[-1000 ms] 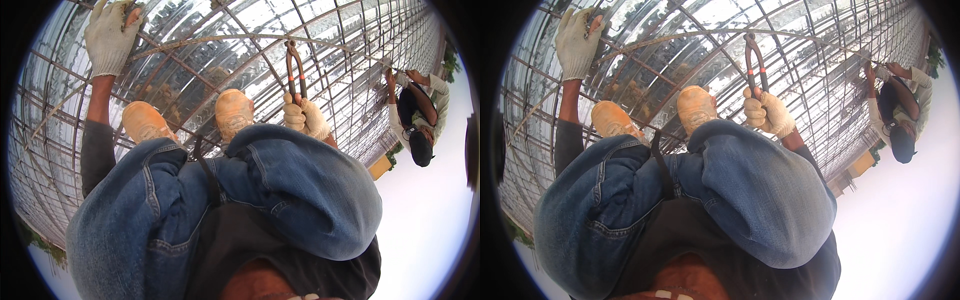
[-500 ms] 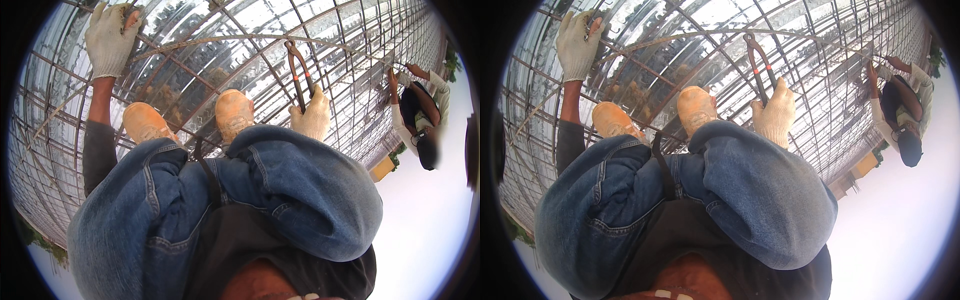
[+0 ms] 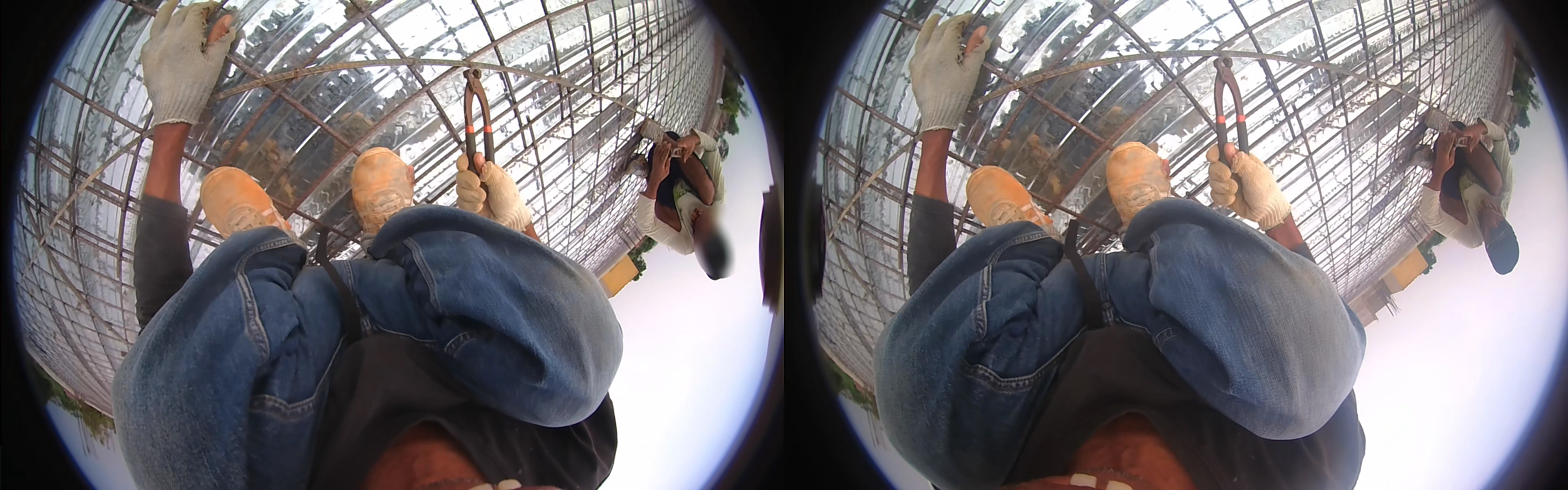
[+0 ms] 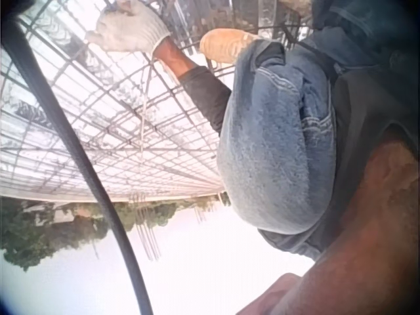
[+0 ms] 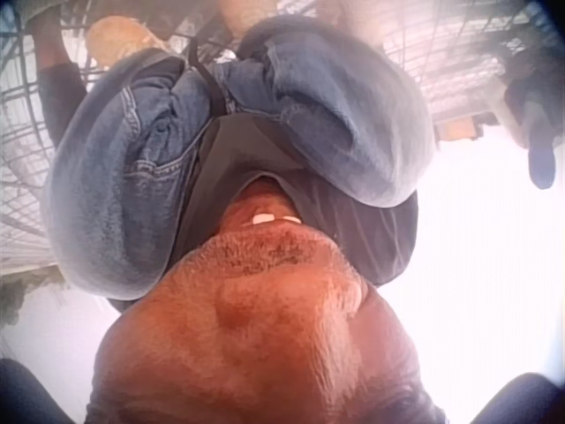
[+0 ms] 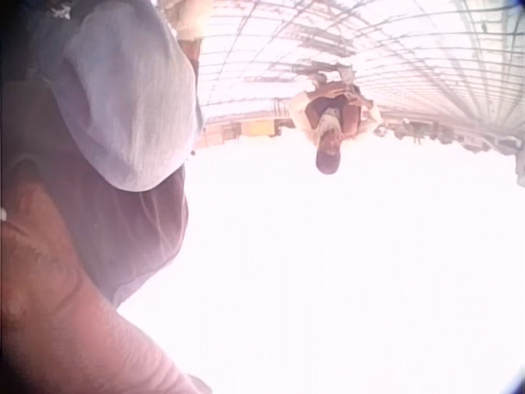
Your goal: The person uses pliers to tighten wire ties on metal scaffolding joints while standing on the structure. They repeatedly grip, twist, and secure the wires at multiple connection points.
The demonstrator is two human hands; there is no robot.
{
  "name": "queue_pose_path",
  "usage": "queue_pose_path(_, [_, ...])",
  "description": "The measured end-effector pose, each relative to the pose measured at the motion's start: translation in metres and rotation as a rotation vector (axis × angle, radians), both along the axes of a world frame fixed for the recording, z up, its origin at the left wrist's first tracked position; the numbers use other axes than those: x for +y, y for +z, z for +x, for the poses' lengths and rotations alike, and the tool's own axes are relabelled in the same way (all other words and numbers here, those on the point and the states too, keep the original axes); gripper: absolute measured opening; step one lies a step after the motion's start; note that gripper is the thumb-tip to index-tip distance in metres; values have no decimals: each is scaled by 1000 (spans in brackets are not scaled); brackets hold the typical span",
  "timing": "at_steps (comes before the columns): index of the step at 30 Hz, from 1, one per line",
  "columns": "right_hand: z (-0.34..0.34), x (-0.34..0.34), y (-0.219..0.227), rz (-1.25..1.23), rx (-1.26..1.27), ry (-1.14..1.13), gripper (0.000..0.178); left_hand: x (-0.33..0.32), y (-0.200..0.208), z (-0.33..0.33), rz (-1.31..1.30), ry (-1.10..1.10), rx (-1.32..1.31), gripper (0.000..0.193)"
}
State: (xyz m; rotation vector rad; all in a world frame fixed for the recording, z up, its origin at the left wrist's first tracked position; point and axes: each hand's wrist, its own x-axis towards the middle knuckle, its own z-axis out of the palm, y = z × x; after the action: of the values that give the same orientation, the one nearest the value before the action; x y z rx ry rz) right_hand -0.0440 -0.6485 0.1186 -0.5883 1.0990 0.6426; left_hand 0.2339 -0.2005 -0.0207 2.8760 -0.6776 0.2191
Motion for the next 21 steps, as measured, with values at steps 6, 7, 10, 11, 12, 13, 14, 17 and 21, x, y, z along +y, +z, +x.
queue_pose_path(6, [-12,23,-14,-124,-123,197,44,2,3,-2,34,28,-7,46])
queue_pose_path(7, [-12,19,-13,-280,-74,310,41,0,1,-1,31,23,-6,46])
queue_pose_path(10, [2,15,-5,-720,36,732,44,-3,-1,1,17,9,-6,47])
queue_pose_path(11, [13,19,5,-878,12,895,46,-1,2,0,10,5,-7,47])
queue_pose_path(12, [22,24,14,-1036,-14,1058,49,1,4,-1,3,1,-8,47])
queue_pose_path(13, [25,28,20,-1200,-38,1218,52,1,3,-1,18,0,-17,47])
queue_pose_path(14, [17,29,16,-1328,-96,1288,56,2,1,0,33,0,-25,47])
queue_pose_path(17, [16,40,19,-1499,10,1397,52,1,2,0,52,7,-12,47])
queue_pose_path(21, [15,35,17,-973,29,888,45,-3,2,-2,52,15,-28,47])
